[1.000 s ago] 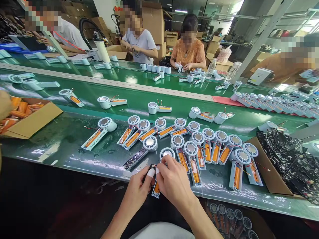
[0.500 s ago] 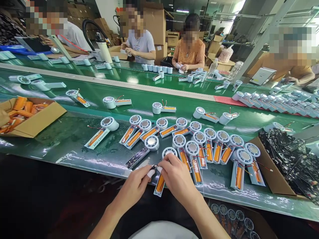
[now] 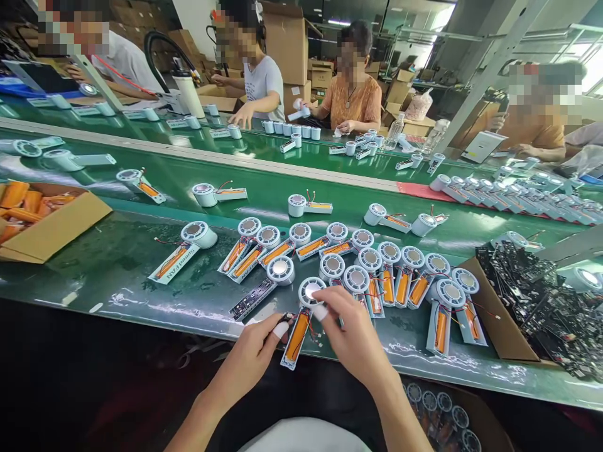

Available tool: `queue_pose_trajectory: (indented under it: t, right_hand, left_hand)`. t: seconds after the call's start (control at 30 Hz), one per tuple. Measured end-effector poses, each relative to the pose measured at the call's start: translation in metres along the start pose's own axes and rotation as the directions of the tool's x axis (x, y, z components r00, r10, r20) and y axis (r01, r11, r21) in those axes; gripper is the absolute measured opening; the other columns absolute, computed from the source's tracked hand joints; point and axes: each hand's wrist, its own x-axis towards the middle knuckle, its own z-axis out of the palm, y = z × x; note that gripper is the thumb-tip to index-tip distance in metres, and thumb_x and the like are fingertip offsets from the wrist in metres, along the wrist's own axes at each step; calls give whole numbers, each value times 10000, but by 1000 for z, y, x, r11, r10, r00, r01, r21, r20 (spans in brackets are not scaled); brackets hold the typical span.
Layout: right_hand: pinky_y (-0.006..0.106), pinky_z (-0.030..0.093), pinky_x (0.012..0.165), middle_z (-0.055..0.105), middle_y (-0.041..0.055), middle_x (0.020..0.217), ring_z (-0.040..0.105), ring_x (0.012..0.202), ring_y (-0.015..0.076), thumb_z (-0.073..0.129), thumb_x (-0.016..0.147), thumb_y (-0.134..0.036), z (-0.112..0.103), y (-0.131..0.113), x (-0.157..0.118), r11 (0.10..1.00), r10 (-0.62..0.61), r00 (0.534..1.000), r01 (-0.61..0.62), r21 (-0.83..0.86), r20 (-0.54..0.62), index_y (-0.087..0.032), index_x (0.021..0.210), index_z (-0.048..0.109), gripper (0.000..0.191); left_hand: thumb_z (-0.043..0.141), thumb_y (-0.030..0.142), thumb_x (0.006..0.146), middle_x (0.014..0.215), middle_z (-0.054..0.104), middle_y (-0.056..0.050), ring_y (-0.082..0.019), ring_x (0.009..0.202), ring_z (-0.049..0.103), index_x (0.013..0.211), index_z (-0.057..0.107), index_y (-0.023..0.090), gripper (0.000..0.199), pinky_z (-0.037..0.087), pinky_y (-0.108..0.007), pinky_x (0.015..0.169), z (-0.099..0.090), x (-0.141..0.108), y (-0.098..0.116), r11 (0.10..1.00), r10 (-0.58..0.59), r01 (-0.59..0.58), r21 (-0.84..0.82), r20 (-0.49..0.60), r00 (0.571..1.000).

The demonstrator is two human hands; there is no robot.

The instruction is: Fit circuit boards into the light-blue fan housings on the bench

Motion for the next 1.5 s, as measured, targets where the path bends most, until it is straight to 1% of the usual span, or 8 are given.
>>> queue_pose_trajectory:
  t: [0.1, 0.23, 0.4, 0.53, 0.77, 0.93, 1.17, 1.5]
  right_hand:
    - [314, 571, 747, 729, 68, 1081, 701, 934, 226, 472, 1015, -291, -7, 4, -18, 989, 111, 994, -113, -97, -22, -264, 1136, 670, 234]
    - [308, 575, 657, 759, 43, 988, 702, 715, 194, 527, 942, -212, 3, 2, -36, 979, 148, 982, -130, -154, 115, -267, 1308, 596, 377]
    - [294, 559, 807, 725, 31, 1124, 699, 963, 189, 400, 955, -57, 7, -5, -32, 998, 37, 958, -19, -65, 286, -314, 1308, 601, 481]
    - [309, 537, 773, 681, 49, 1060, 666, 904, 195, 385, 948, -24, 4, -4, -24, 990, -72, 934, 110, -89, 350, -301, 1207, 676, 478]
    - [289, 543, 834, 683, 36, 1113, 667, 957, 172, 406, 928, 14, 5, -1, -17, 993, -117, 912, 112, 37, 393, -309, 1221, 690, 520]
    - [313, 544, 906, 695, 35, 1143, 669, 1031, 183, 436, 925, 6, 7, 2, -14, 988, -134, 924, 96, 120, 359, -300, 1197, 705, 490]
    - [263, 542, 776, 693, 24, 967, 669, 860, 158, 594, 962, -151, 22, 7, -13, 967, -73, 979, 23, 254, 188, -245, 1039, 710, 168]
    - [290, 545, 775, 659, 60, 998, 660, 891, 178, 514, 1000, -143, 42, 9, -17, 976, -210, 978, 209, 62, 8, -225, 1070, 633, 160]
  left_hand:
    - [357, 308, 987, 890, 750, -78, -248, 718, 651, 1049, 662, 213, 325, 439, -323, 681, 4, -5, -1, 994, -106, 106, -8, -69, 992]
    - [352, 330, 962, 854, 750, -97, -258, 691, 657, 1249, 631, 170, 431, 483, -352, 706, 5, -9, -3, 986, -166, 167, -7, -124, 978]
    - [360, 338, 972, 799, 721, -59, -229, 677, 650, 1316, 579, 202, 430, 508, -330, 716, 4, -12, -4, 983, -170, 159, -91, -144, 975]
    - [375, 338, 978, 736, 682, -34, -220, 649, 633, 1317, 577, 216, 413, 500, -322, 696, 4, -13, -3, 983, -166, 151, -106, -148, 975]
    - [364, 323, 987, 726, 667, -24, -214, 635, 623, 1354, 535, 223, 418, 484, -316, 661, 5, -16, 1, 982, -154, 136, -133, -133, 979]
    - [357, 282, 983, 819, 696, -41, -211, 652, 635, 1383, 484, 242, 421, 488, -318, 658, 7, -16, 3, 981, -147, 129, -146, -122, 982]
    - [335, 170, 930, 927, 689, -69, -237, 851, 660, 933, 643, 224, 313, 480, -338, 777, 8, -16, 11, 997, -52, 48, -52, -82, 995]
    - [517, 405, 947, 1042, 709, -61, -236, 905, 657, 1052, 729, 234, 292, 487, -284, 681, 3, -17, 21, 953, -210, 207, -221, 11, 978]
